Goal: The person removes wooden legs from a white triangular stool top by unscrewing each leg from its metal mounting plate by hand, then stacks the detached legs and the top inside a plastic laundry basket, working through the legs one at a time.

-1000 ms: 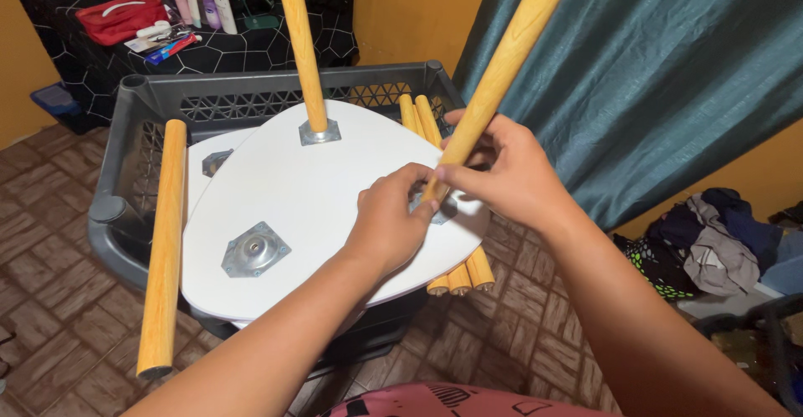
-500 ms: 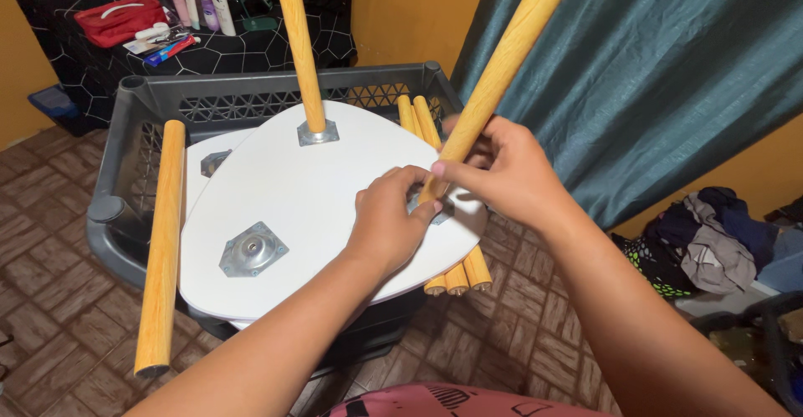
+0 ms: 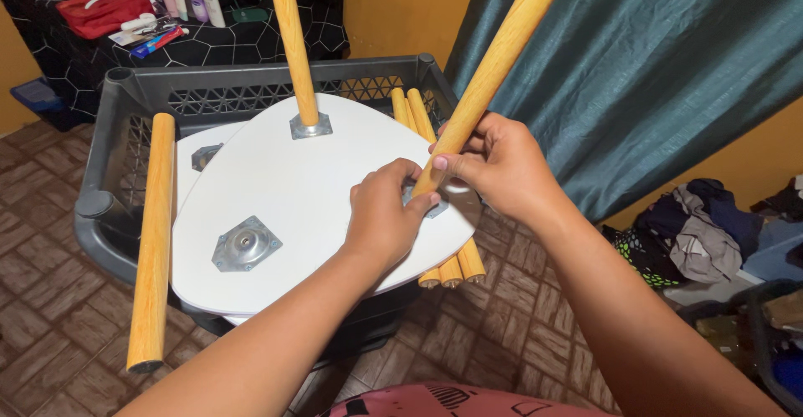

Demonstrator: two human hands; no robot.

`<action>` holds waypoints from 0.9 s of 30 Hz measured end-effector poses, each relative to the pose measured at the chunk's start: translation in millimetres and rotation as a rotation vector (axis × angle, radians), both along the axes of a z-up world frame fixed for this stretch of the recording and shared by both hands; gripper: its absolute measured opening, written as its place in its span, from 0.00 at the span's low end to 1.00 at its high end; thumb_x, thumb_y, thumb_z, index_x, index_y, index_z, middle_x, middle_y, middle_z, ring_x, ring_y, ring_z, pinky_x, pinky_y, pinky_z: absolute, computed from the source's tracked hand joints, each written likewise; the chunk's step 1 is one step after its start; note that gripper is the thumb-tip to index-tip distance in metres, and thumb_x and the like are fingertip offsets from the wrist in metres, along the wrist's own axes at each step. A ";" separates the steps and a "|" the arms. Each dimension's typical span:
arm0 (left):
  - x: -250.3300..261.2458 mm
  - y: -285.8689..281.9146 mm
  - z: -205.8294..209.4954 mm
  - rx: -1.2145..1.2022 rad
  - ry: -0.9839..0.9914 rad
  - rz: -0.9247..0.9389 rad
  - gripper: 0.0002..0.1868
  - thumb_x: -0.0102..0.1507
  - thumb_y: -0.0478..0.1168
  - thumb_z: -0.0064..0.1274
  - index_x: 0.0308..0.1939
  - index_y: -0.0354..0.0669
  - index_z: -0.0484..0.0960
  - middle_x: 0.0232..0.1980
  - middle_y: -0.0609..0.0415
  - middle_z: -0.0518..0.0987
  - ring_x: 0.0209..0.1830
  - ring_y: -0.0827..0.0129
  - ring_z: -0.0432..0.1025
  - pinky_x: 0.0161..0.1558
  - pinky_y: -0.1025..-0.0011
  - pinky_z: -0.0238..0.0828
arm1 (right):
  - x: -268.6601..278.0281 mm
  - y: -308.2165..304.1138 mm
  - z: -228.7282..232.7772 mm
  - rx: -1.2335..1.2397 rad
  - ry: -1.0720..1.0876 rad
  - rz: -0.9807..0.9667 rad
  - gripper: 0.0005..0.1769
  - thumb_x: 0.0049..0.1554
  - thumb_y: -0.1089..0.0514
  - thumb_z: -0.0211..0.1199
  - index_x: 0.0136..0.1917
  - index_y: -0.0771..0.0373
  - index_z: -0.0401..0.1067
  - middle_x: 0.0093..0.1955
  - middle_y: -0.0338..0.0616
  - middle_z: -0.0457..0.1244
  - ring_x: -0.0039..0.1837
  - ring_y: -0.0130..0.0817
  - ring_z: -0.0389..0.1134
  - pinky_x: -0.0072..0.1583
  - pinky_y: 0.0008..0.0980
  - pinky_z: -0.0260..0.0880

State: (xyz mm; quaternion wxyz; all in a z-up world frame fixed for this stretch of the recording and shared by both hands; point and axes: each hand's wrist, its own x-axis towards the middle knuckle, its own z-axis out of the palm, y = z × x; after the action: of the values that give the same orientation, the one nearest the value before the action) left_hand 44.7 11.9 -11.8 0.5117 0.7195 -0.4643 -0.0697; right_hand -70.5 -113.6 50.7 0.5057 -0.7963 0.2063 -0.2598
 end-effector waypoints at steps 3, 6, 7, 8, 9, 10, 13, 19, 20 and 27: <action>-0.5 -0.7 -0.5 -0.011 -0.025 0.005 0.16 0.55 0.43 0.67 0.42 0.40 0.82 0.38 0.44 0.84 0.42 0.51 0.78 0.51 0.56 0.68 | 0.3 1.7 -0.5 0.034 -0.001 -0.011 0.16 0.55 0.66 0.67 0.56 0.71 0.70 0.49 0.47 0.71 0.51 0.30 0.75 0.52 0.30 0.80; 2.0 0.3 4.2 0.038 0.031 -0.023 0.17 0.54 0.43 0.67 0.43 0.39 0.82 0.39 0.44 0.84 0.43 0.52 0.79 0.50 0.59 0.71 | -0.7 1.1 -2.4 0.023 -0.050 0.011 0.18 0.54 0.66 0.68 0.58 0.69 0.70 0.51 0.45 0.71 0.52 0.27 0.74 0.53 0.27 0.78; 3.7 2.8 7.9 0.047 0.056 -0.045 0.19 0.54 0.43 0.67 0.44 0.38 0.81 0.40 0.43 0.83 0.43 0.52 0.79 0.49 0.60 0.73 | -1.6 0.3 -3.9 0.010 -0.075 0.028 0.19 0.54 0.66 0.68 0.59 0.69 0.69 0.51 0.43 0.70 0.52 0.25 0.73 0.53 0.25 0.77; 6.0 7.5 12.6 0.056 0.081 -0.067 0.21 0.53 0.42 0.68 0.45 0.38 0.80 0.42 0.42 0.83 0.44 0.53 0.79 0.49 0.61 0.74 | -3.1 -0.2 -6.4 -0.008 -0.077 0.037 0.20 0.54 0.66 0.69 0.58 0.69 0.69 0.50 0.43 0.69 0.50 0.24 0.71 0.51 0.25 0.74; 9.3 16.0 17.4 -0.001 0.053 -0.047 0.22 0.53 0.41 0.67 0.47 0.36 0.79 0.45 0.42 0.82 0.45 0.53 0.79 0.48 0.61 0.74 | -5.6 0.6 -10.5 -0.025 -0.080 0.047 0.20 0.53 0.67 0.71 0.57 0.70 0.69 0.48 0.42 0.68 0.48 0.23 0.68 0.49 0.24 0.72; 14.0 27.9 23.2 -0.059 0.025 -0.027 0.23 0.53 0.39 0.66 0.48 0.34 0.78 0.47 0.41 0.81 0.47 0.53 0.79 0.48 0.61 0.74 | -8.4 2.2 -15.3 -0.041 -0.083 0.057 0.20 0.53 0.67 0.72 0.57 0.71 0.69 0.46 0.42 0.67 0.45 0.22 0.65 0.47 0.23 0.69; 39.4 80.7 43.0 0.184 0.143 0.278 0.19 0.57 0.37 0.59 0.51 0.36 0.78 0.51 0.43 0.82 0.49 0.56 0.81 0.50 0.61 0.76 | -14.2 15.9 -34.1 -0.074 -0.191 -0.176 0.19 0.52 0.66 0.70 0.54 0.67 0.66 0.41 0.38 0.65 0.40 0.21 0.65 0.41 0.22 0.69; 92.9 170.2 58.4 1.073 0.008 0.600 0.39 0.59 0.57 0.64 0.64 0.37 0.68 0.58 0.38 0.77 0.58 0.45 0.75 0.55 0.52 0.74 | -33.2 79.4 -63.8 0.003 -0.206 -0.361 0.05 0.56 0.66 0.65 0.42 0.67 0.68 0.31 0.33 0.61 0.32 0.19 0.62 0.33 0.22 0.62; 94.7 179.3 55.6 1.153 0.065 0.594 0.40 0.59 0.58 0.64 0.64 0.36 0.67 0.57 0.37 0.79 0.58 0.45 0.76 0.56 0.53 0.74 | -30.2 91.9 -65.3 0.048 -0.192 -0.326 0.05 0.55 0.66 0.64 0.40 0.66 0.68 0.30 0.32 0.62 0.30 0.19 0.63 0.32 0.22 0.65; 111.2 226.7 56.4 0.560 0.344 0.511 0.36 0.61 0.43 0.59 0.71 0.39 0.67 0.42 0.33 0.82 0.37 0.47 0.77 0.39 0.55 0.73 | 33.3 140.7 -44.8 -0.368 -0.068 0.028 0.07 0.54 0.62 0.70 0.43 0.66 0.73 0.32 0.40 0.64 0.35 0.24 0.64 0.38 0.25 0.65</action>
State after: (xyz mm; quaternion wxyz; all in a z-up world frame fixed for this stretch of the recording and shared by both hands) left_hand 155.9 238.5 44.6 0.3674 0.9007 -0.1418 -0.1832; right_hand -37.3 27.2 5.9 0.3617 -0.8690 0.1270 -0.3129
